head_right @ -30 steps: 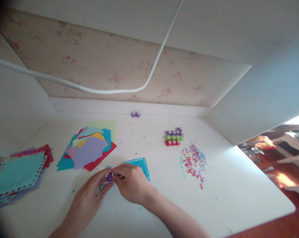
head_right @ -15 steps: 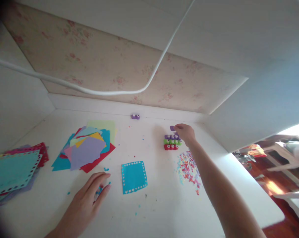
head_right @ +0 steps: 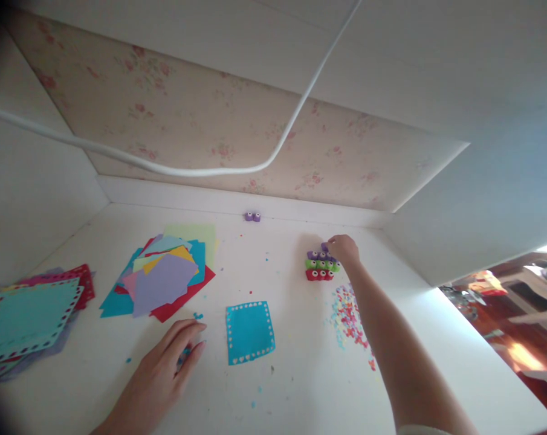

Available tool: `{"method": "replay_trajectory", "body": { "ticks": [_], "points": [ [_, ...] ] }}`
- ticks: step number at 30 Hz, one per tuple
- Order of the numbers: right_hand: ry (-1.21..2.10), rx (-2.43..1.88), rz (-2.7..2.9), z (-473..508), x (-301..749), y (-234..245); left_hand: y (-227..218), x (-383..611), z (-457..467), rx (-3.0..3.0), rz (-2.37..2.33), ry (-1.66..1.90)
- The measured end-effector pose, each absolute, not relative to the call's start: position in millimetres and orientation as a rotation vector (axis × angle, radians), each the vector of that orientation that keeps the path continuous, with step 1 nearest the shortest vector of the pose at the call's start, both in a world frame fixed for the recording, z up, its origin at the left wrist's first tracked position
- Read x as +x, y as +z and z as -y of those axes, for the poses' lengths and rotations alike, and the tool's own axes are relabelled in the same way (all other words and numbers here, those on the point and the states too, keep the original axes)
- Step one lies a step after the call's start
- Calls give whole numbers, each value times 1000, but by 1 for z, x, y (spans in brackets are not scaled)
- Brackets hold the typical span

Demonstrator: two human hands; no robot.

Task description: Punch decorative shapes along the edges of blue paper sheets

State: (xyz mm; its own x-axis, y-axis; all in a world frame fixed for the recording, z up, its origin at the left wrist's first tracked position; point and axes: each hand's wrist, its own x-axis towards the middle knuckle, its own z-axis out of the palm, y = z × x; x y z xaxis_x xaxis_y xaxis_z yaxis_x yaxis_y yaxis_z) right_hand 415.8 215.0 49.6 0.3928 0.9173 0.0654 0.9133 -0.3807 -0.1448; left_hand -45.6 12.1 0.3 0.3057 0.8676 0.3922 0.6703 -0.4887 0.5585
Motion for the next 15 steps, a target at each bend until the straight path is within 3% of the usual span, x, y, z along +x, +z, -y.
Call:
{"method": "replay_trajectory", "body": {
  "ticks": [6,15],
  "points": [
    [64,-2603,1709,-224,402,61,3,-46,-11,2272,-1342,993],
    [145,-2098,2159,-272,286,55,2,-48,-11,2248,-1309,1007]
  ]
}}
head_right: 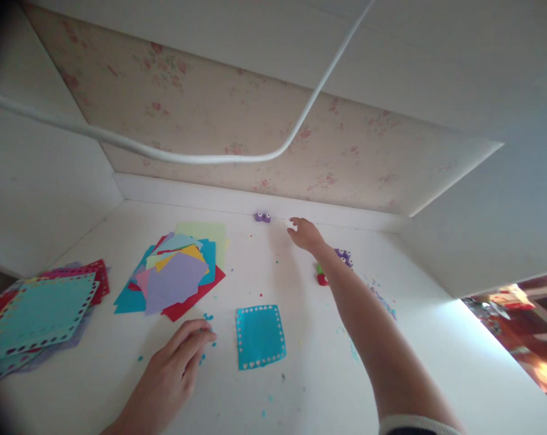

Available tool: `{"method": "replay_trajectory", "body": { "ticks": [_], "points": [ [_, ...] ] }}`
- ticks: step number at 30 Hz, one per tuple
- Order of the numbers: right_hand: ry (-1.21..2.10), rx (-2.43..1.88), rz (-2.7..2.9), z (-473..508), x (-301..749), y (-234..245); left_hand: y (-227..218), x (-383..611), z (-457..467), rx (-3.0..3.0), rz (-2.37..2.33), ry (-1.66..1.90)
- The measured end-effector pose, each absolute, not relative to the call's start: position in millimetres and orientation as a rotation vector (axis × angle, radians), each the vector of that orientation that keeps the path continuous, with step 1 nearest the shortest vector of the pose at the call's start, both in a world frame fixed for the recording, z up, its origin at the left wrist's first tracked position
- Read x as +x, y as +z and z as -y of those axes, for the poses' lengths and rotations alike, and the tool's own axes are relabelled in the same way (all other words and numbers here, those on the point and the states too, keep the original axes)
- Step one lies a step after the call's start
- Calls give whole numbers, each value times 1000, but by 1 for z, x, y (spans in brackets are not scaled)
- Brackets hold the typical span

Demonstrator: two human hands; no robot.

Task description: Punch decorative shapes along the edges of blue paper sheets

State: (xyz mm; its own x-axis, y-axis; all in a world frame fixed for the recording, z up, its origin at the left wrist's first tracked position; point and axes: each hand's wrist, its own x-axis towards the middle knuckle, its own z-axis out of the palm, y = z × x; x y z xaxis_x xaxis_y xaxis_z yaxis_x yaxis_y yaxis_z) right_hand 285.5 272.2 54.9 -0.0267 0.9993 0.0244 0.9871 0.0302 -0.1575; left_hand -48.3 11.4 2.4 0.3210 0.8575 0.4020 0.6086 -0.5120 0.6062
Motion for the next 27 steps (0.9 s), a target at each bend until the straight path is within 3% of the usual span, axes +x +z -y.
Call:
{"method": "replay_trajectory", "body": {
  "ticks": [6,13,20,27],
  "points": [
    [174,-1907,2283,-309,218,43,2,-48,-11,2294,-1320,1054],
    [201,-2013,2147,-307,200,33,7,-46,-11,2227,-1284,1054],
    [324,-1959,1968,-270,203,44,9,-46,-10,2190,-1283,1011],
    [736,-1564,1948,-169,186,58,10,-46,-11,2193,-1304,986]
  ]
}}
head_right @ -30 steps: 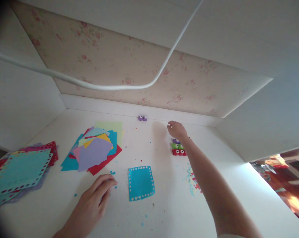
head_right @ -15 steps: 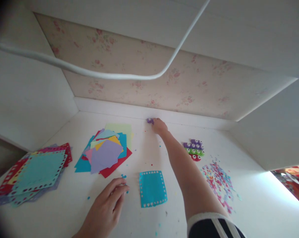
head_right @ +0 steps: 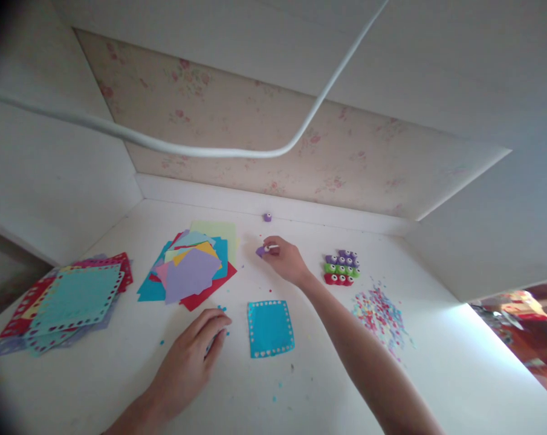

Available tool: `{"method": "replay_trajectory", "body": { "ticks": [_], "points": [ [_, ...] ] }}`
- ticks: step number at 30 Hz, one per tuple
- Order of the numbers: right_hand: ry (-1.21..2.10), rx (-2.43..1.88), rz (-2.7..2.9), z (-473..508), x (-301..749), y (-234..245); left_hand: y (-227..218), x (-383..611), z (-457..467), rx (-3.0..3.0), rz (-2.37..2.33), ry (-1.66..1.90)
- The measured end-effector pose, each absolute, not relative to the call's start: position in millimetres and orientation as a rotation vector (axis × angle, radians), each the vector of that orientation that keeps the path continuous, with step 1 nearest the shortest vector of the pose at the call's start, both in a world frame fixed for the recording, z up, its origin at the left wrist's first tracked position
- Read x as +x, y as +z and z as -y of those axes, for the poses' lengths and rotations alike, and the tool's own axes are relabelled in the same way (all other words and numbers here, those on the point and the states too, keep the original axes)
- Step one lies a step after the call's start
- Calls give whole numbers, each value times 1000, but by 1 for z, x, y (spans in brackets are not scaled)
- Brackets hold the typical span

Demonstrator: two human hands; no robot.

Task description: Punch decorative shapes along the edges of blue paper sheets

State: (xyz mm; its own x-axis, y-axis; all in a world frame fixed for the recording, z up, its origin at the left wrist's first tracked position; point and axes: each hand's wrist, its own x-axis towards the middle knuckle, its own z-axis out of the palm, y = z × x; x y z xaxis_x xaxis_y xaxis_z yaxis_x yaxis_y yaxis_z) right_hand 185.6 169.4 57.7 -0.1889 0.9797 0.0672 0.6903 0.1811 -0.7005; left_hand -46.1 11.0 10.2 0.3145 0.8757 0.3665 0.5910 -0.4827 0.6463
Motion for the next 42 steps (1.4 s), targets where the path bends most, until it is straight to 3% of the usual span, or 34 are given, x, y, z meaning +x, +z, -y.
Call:
{"method": "replay_trajectory", "body": {
  "ticks": [7,13,17,22,31,35,42],
  "points": [
    [962,-1205,2063,-49,149,47,8,-43,-8,2227,-1380,1021],
    [959,-1187,2188,-27,143,44,2,-43,-5,2321,-1284,961],
    [784,-1274,2151,-27,163,42,-3,-44,-5,2337,-1323,925],
    [378,-1674,2033,-27,213,21,2,-41,-2,2352,-1336,834],
    [324,-1624,2126,-24,238,-5,8,-37,1,2324,-1343,817],
    [501,-1569,1935,-24,229,2,8,-33,0,2298,-1317,822],
    [1177,-1515,1093,-23,216,20,5,-34,-1,2192,-1280,863]
  ]
}}
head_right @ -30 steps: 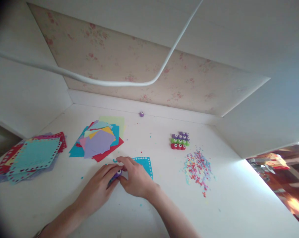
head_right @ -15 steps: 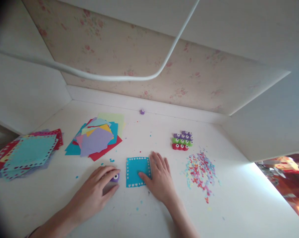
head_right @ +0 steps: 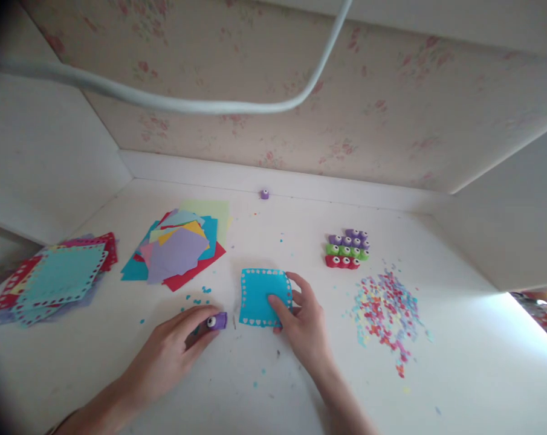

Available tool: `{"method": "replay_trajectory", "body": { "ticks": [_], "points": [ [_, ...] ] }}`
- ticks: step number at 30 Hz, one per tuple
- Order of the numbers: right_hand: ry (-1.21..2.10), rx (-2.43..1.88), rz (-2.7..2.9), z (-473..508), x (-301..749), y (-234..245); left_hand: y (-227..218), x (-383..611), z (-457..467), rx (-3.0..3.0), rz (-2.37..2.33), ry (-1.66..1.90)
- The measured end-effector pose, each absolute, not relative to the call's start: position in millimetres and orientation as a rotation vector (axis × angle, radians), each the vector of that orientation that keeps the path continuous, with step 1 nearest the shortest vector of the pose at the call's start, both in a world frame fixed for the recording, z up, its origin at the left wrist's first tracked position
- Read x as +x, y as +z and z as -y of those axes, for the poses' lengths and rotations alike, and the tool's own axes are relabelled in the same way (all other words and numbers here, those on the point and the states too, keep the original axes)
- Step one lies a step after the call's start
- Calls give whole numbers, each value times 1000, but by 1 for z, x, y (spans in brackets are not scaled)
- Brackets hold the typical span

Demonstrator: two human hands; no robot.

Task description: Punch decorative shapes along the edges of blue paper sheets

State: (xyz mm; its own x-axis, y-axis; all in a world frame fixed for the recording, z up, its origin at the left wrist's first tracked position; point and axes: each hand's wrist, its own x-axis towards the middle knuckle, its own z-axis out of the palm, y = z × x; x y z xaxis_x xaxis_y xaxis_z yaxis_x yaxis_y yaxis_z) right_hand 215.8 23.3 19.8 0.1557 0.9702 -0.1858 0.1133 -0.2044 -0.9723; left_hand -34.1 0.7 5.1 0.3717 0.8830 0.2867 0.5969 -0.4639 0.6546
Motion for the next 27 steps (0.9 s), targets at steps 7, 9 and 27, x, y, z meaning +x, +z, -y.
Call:
{"method": "replay_trajectory", "body": {
  "ticks": [7,9,27],
  "points": [
    [1333,-1479,1131,-19,207,22,3,-35,0,2165,-1293,854],
    [1355,-1479,1149,-18,206,21,3,-35,-1,2163,-1289,849],
    [1300,-1497,1168,-16,203,17,6,-33,-3,2237,-1268,900]
  ]
}}
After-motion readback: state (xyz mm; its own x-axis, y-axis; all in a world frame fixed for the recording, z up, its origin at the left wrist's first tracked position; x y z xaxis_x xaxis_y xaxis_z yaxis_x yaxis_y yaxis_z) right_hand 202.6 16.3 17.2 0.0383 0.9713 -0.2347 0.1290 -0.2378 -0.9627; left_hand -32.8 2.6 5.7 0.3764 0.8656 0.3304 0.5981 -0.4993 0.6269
